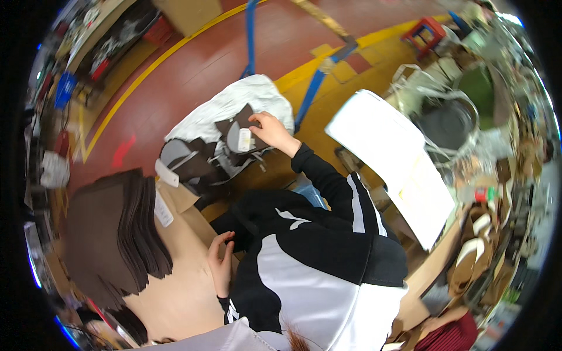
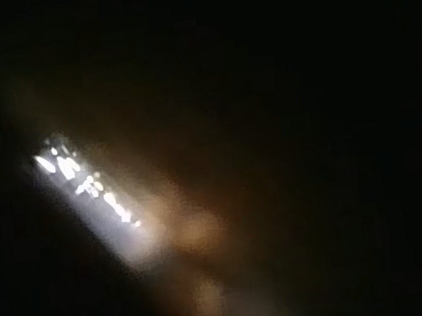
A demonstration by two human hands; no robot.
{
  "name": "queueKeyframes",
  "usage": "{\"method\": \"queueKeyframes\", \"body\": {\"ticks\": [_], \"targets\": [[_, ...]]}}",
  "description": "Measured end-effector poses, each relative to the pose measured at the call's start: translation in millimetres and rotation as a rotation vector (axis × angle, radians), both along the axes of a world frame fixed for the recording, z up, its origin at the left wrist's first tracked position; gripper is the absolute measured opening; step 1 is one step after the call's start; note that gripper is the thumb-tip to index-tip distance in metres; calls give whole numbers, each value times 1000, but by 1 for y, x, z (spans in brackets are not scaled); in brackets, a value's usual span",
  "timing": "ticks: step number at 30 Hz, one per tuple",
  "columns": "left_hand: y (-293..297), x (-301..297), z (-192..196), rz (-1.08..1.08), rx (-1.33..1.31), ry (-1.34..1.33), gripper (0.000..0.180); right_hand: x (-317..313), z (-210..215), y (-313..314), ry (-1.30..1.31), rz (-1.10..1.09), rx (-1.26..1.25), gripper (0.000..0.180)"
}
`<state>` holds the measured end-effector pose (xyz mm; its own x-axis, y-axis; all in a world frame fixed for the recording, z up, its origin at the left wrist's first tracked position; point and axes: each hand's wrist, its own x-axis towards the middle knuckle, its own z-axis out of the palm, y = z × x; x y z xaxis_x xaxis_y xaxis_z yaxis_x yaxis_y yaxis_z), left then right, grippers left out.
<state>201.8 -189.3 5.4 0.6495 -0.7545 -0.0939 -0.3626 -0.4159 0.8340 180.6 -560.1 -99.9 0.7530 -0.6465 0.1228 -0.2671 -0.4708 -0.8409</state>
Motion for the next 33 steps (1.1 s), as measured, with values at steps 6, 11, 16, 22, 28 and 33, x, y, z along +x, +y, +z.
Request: {"method": "queueKeyframes", "body": {"ticks": [6, 11, 16, 22, 28, 33], "targets": [[7, -7, -25, -158, 144, -270, 25, -121, 101, -29, 511, -15, -158, 40], [25, -13, -32, 34, -113, -68, 22, -248, 170, -72, 693, -179, -83, 38], [29, -9, -18, 40, -162, 89, 22, -429, 134, -76, 1003, -718, 49, 42], [22, -8, -17, -18, -171, 104, 21, -579, 37, -3, 503, -1112, 0, 101], [29, -7, -15, 50, -180, 153, 22, -526, 25, 6, -333, -1153, 258, 62], [31, -8, -18, 86, -225, 208, 23, -521, 14, 12, -329, -1276, 38, 17]]}}
